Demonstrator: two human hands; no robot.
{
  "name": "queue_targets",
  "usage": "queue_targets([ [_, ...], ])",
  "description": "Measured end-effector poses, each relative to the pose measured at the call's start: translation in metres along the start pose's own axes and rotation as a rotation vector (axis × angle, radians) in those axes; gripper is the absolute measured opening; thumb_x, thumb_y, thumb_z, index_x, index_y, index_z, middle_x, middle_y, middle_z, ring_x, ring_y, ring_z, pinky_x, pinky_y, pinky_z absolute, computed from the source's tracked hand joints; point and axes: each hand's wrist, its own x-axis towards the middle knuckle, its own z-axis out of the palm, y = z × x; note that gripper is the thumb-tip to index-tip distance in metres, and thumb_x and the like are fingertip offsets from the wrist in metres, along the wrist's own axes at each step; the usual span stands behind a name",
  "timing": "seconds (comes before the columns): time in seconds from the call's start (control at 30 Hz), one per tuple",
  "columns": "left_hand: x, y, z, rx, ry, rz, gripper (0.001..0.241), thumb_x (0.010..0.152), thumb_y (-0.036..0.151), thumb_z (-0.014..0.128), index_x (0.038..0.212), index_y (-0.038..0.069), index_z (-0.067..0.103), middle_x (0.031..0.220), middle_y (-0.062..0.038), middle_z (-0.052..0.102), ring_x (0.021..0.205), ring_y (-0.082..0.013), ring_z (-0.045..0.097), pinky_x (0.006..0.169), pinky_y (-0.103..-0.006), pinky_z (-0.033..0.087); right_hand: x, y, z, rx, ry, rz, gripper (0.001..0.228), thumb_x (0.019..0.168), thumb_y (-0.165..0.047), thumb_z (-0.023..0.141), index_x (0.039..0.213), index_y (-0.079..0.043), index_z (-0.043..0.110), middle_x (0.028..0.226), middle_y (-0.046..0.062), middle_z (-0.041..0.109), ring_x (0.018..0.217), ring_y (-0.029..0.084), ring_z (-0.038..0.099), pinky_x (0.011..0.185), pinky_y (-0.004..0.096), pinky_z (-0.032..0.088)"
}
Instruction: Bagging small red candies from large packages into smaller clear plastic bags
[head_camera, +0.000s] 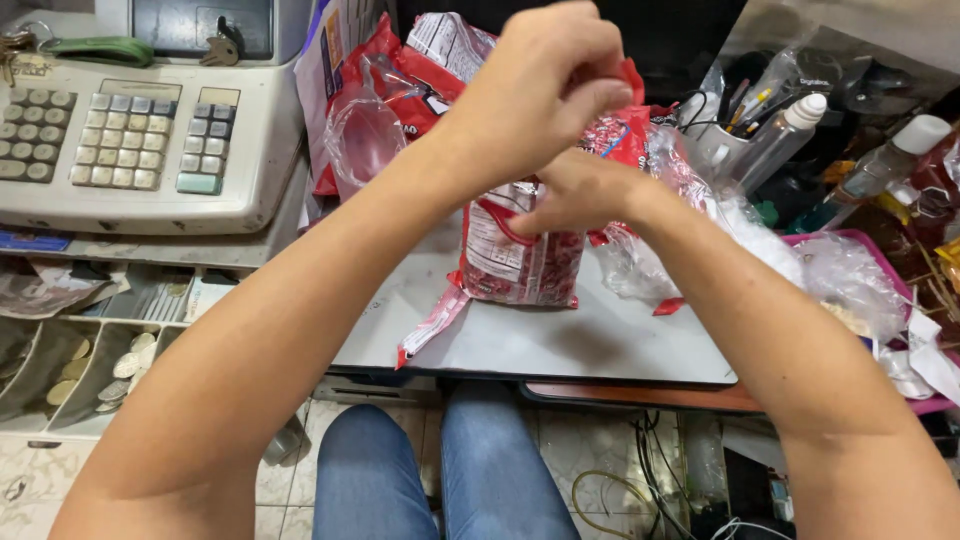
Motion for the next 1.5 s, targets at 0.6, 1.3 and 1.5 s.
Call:
queue_targets([
  [0.6, -0.2, 0.027, 0.048, -0.993, 0.174, -1.44, 0.075, 0.083, 0.056, 0.064, 0.145, 0.016, 0.049, 0.067, 0.007, 0.053, 0.035, 0.003, 0.023, 0.032, -0.0175, 0.014, -0.023, -0.032, -0.012, 1.032, 0.802, -0.199, 0.055, 0.084, 0.018, 0.069, 0.118, -0.013, 0.038, 0.082, 0.007, 0.063, 0.07, 0.008, 0.061, 0.07, 0.026, 0.066],
  [1.3, -0.097, -0.018, 0.002, 0.383, -0.212, -1.005, 0.035, 0.082, 0.035, 0.084, 0.076, 0.011, 0.059, 0.076, -0.012, 0.068, 0.072, -0.0393, 0.064, 0.064, -0.0519, 0.045, -0.031, 0.1, 0.2, 1.157, 0.708, 0.503, 0.068, 0.078, -0.012, 0.074, 0.136, -0.01, 0.038, 0.112, 0.014, 0.062, 0.087, 0.015, 0.06, 0.067, 0.029, 0.051],
  [1.5, -0.074, -0.036, -0.009, 0.508, -0.169, -0.933, 0.028, 0.083, 0.027, 0.075, 0.081, 0.008, 0.054, 0.088, -0.019, 0.066, 0.08, -0.0506, 0.061, 0.068, -0.0608, 0.047, -0.044, 0.094, 0.199, 1.031, 0.744, 0.475, 0.069, 0.073, -0.014, 0.075, 0.131, -0.011, 0.037, 0.106, 0.01, 0.057, 0.086, 0.015, 0.058, 0.074, 0.029, 0.052],
])
